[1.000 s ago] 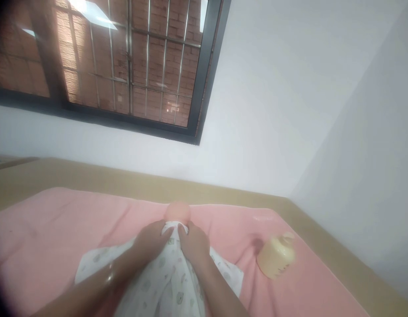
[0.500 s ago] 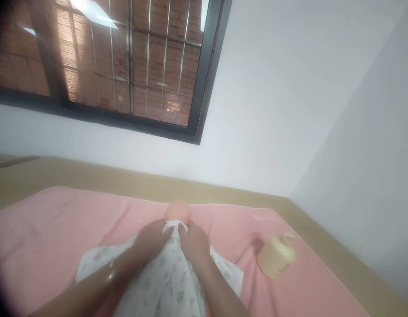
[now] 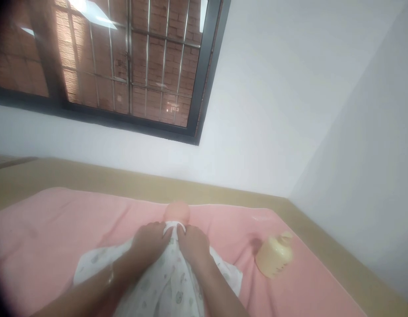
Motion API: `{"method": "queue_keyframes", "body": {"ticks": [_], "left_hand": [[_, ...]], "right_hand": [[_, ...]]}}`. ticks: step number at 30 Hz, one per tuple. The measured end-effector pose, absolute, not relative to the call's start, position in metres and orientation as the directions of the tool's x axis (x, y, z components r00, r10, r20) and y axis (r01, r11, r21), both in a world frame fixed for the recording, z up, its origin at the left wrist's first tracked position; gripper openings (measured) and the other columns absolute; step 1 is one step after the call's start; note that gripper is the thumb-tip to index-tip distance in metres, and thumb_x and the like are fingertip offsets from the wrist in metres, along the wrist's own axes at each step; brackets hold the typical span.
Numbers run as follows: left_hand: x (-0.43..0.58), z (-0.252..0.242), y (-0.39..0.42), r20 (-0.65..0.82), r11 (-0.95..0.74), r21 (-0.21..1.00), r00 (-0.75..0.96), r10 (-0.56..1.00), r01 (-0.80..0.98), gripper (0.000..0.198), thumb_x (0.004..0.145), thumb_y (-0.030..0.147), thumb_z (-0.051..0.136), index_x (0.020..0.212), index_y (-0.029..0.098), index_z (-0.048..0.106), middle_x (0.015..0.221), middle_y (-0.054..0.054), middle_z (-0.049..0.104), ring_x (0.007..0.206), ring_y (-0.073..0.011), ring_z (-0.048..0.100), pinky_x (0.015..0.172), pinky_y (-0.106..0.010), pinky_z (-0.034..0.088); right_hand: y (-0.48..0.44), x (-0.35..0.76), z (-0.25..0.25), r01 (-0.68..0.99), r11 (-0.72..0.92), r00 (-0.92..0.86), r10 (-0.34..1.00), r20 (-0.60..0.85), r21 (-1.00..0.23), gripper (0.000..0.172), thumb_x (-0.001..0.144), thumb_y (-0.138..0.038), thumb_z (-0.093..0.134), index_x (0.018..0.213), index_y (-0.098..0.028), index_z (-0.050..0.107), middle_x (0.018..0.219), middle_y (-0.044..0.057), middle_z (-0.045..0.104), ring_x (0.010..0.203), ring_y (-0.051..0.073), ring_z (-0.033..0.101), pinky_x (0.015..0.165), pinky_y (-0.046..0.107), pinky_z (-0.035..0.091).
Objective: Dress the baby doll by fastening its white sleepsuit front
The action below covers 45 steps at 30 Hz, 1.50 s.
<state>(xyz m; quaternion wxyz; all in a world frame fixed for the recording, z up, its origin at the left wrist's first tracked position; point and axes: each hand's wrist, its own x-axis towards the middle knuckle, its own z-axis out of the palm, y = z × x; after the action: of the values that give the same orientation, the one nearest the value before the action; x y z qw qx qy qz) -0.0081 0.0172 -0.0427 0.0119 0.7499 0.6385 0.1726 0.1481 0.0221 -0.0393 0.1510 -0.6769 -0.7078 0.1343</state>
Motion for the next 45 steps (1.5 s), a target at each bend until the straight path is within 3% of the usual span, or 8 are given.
{"method": "queue_keyframes", "body": {"ticks": [4, 11, 17, 22, 26, 30, 36, 45], "left_hand": [[-0.007, -0.042, 0.013, 0.267, -0.293, 0.113, 0.255, 0.929, 0.949, 0.033, 0.089, 0.021, 0.033, 0.083, 0.015, 0.065, 0.081, -0.013, 0.064, 0.079, -0.0252, 0.058, 0.071, -0.037, 0.037], [-0.004, -0.046, 0.011, 0.367, -0.330, 0.112, 0.270, 0.890, 0.937, 0.021, 0.084, 0.015, 0.042, 0.074, 0.014, 0.061, 0.073, -0.010, 0.062, 0.075, -0.0205, 0.058, 0.071, -0.032, 0.037], [-0.013, -0.044, 0.023, 0.215, -0.187, 0.321, 0.120, 0.969, 0.928, 0.040, 0.092, 0.034, 0.031, 0.074, 0.018, 0.062, 0.075, -0.006, 0.066, 0.068, -0.0184, 0.059, 0.062, -0.029, 0.038], [-0.009, -0.048, 0.017, 0.329, -0.318, 0.128, 0.262, 0.907, 0.939, 0.030, 0.089, 0.022, 0.037, 0.076, 0.015, 0.063, 0.076, -0.010, 0.065, 0.074, -0.0205, 0.060, 0.068, -0.031, 0.038], [-0.005, -0.052, 0.016, 0.379, -0.374, 0.039, 0.333, 0.864, 0.926, 0.023, 0.084, 0.013, 0.041, 0.074, 0.015, 0.062, 0.073, -0.009, 0.063, 0.072, -0.0213, 0.059, 0.067, -0.032, 0.038], [-0.008, -0.051, 0.019, 0.373, -0.347, 0.047, 0.306, 0.876, 0.937, 0.026, 0.085, 0.014, 0.038, 0.073, 0.017, 0.061, 0.073, -0.008, 0.064, 0.068, -0.0226, 0.059, 0.062, -0.033, 0.038], [-0.008, -0.048, 0.018, 0.355, -0.357, 0.038, 0.322, 0.878, 0.933, 0.034, 0.089, 0.019, 0.030, 0.073, 0.018, 0.060, 0.072, -0.008, 0.064, 0.065, -0.0229, 0.058, 0.061, -0.034, 0.037], [-0.012, -0.043, 0.026, 0.202, -0.227, 0.332, 0.166, 0.965, 0.916, 0.044, 0.092, 0.038, 0.028, 0.074, 0.019, 0.063, 0.077, -0.006, 0.067, 0.069, -0.0190, 0.058, 0.061, -0.029, 0.035]], "right_hand": [[0.020, 0.145, -0.034, 0.945, 0.098, -0.076, 0.994, 0.081, -0.311, 0.065, 0.096, -0.050, 0.014, 0.082, -0.017, 0.069, 0.084, 0.013, 0.068, 0.076, 0.024, 0.063, 0.064, 0.031, 0.040], [-0.010, 0.125, -0.018, 0.974, 0.226, -0.214, 0.951, 0.225, -0.029, 0.043, 0.096, -0.028, 0.029, 0.080, -0.016, 0.067, 0.074, 0.013, 0.065, 0.072, 0.023, 0.061, 0.067, 0.032, 0.040], [0.001, 0.131, -0.026, 0.978, 0.146, -0.110, 0.968, 0.226, -0.148, 0.051, 0.097, -0.040, 0.022, 0.085, -0.016, 0.066, 0.079, 0.013, 0.067, 0.074, 0.025, 0.063, 0.065, 0.033, 0.042], [0.011, 0.145, -0.021, 0.944, 0.134, -0.122, 0.991, 0.061, -0.302, 0.064, 0.097, -0.045, 0.012, 0.086, -0.016, 0.068, 0.086, 0.013, 0.069, 0.077, 0.023, 0.065, 0.063, 0.031, 0.043], [-0.009, 0.137, -0.013, 0.971, 0.198, -0.185, 0.977, 0.106, -0.133, 0.046, 0.095, -0.035, 0.026, 0.089, -0.015, 0.066, 0.084, 0.014, 0.067, 0.077, 0.026, 0.064, 0.066, 0.034, 0.044], [-0.027, 0.128, -0.005, 0.939, 0.345, -0.341, 0.928, 0.151, 0.002, 0.025, 0.075, -0.016, 0.055, 0.098, -0.014, 0.064, 0.094, 0.015, 0.065, 0.087, 0.027, 0.062, 0.073, 0.033, 0.044], [-0.015, 0.139, -0.004, 0.958, 0.276, -0.265, 0.956, 0.124, -0.082, 0.019, 0.085, -0.018, 0.044, 0.087, -0.017, 0.063, 0.085, 0.010, 0.067, 0.076, 0.022, 0.063, 0.064, 0.029, 0.044], [-0.002, 0.142, -0.014, 0.968, 0.248, -0.245, 0.967, 0.075, -0.026, 0.026, 0.088, -0.020, 0.040, 0.091, -0.016, 0.065, 0.085, 0.010, 0.067, 0.078, 0.023, 0.064, 0.064, 0.030, 0.044]]}}
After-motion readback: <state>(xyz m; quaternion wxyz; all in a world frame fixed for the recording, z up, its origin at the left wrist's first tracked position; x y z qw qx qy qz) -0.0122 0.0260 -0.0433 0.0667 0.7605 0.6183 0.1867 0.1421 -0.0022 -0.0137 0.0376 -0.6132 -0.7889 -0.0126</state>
